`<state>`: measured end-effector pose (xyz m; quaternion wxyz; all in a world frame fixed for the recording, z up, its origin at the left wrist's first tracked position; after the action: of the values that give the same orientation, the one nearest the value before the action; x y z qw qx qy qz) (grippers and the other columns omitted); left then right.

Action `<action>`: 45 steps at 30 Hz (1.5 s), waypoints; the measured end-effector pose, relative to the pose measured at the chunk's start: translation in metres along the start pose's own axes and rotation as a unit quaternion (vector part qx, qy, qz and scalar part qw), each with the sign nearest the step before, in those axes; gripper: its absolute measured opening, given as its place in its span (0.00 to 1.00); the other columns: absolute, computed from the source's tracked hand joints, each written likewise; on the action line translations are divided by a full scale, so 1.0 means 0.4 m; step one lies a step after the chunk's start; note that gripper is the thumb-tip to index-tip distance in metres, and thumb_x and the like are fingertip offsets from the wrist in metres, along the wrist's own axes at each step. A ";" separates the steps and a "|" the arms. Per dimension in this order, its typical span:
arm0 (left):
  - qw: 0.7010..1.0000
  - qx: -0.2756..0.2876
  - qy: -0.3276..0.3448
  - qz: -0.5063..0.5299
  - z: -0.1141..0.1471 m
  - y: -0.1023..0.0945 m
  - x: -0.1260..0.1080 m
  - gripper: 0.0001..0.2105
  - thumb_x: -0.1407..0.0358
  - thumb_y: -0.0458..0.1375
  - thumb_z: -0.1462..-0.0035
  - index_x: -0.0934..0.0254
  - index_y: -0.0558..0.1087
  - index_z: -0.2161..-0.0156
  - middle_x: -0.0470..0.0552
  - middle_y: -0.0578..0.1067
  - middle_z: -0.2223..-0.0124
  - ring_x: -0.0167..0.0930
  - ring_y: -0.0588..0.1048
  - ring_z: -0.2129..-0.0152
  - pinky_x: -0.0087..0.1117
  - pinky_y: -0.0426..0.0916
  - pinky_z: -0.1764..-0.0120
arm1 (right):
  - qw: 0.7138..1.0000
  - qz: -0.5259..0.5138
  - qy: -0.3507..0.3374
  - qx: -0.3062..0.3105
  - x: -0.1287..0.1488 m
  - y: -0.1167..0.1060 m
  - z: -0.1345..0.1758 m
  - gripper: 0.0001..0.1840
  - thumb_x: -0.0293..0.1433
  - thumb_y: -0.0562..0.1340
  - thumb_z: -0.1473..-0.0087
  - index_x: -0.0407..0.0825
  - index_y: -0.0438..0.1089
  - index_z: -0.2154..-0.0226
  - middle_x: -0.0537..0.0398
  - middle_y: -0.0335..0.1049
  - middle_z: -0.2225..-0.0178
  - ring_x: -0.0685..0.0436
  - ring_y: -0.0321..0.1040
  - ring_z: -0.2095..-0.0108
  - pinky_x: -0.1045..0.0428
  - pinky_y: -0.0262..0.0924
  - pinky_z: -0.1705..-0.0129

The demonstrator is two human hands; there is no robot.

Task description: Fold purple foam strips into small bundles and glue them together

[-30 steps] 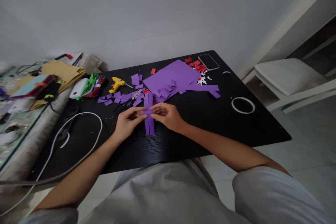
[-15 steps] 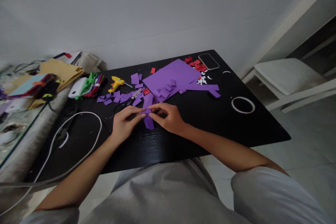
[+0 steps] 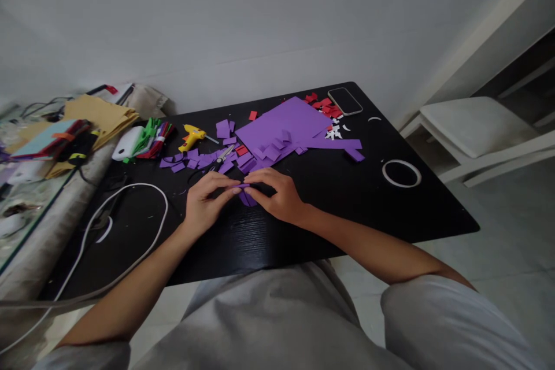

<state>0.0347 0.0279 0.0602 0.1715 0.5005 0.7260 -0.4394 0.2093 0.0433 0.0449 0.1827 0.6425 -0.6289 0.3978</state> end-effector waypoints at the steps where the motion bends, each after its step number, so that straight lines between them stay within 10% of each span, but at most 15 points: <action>1: 1.000 -0.002 -0.003 0.000 0.000 -0.001 -0.001 0.05 0.65 0.66 0.43 0.60 0.81 0.61 0.50 0.78 0.65 0.30 0.75 0.67 0.32 0.71 0.63 | 1.000 -0.004 0.011 0.001 -0.001 0.000 0.001 0.06 0.30 0.65 0.42 0.52 0.77 0.61 0.51 0.79 0.60 0.43 0.75 0.55 0.45 0.69 0.48; 14: 0.960 -0.037 -0.214 0.175 0.007 -0.007 0.069 0.11 0.59 0.65 0.44 0.64 0.75 0.62 0.46 0.75 0.71 0.27 0.75 0.75 0.28 0.71 0.68 | 0.983 -0.015 0.176 0.054 -0.079 0.016 0.011 0.10 0.32 0.66 0.45 0.50 0.76 0.59 0.53 0.80 0.62 0.43 0.76 0.62 0.49 0.69 0.57; 45: 0.962 -0.060 -0.229 0.139 -0.001 -0.031 0.103 0.13 0.55 0.62 0.42 0.65 0.77 0.64 0.46 0.76 0.73 0.25 0.73 0.81 0.27 0.68 0.73 | 0.955 -0.133 0.262 0.031 -0.093 0.020 0.021 0.16 0.44 0.66 0.45 0.46 0.77 0.68 0.53 0.78 0.74 0.46 0.77 0.74 0.52 0.74 0.69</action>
<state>0.0057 0.0505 0.0380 0.4219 0.4717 0.6154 -0.4697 0.2079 0.0608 0.0099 0.3719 0.5993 -0.4550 0.5436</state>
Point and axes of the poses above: each hand's wrist, its own z-axis away from the middle knuckle, its own y-axis out of the palm, x = y × z, the point moved 6 cm from there along -z, towards the middle knuckle
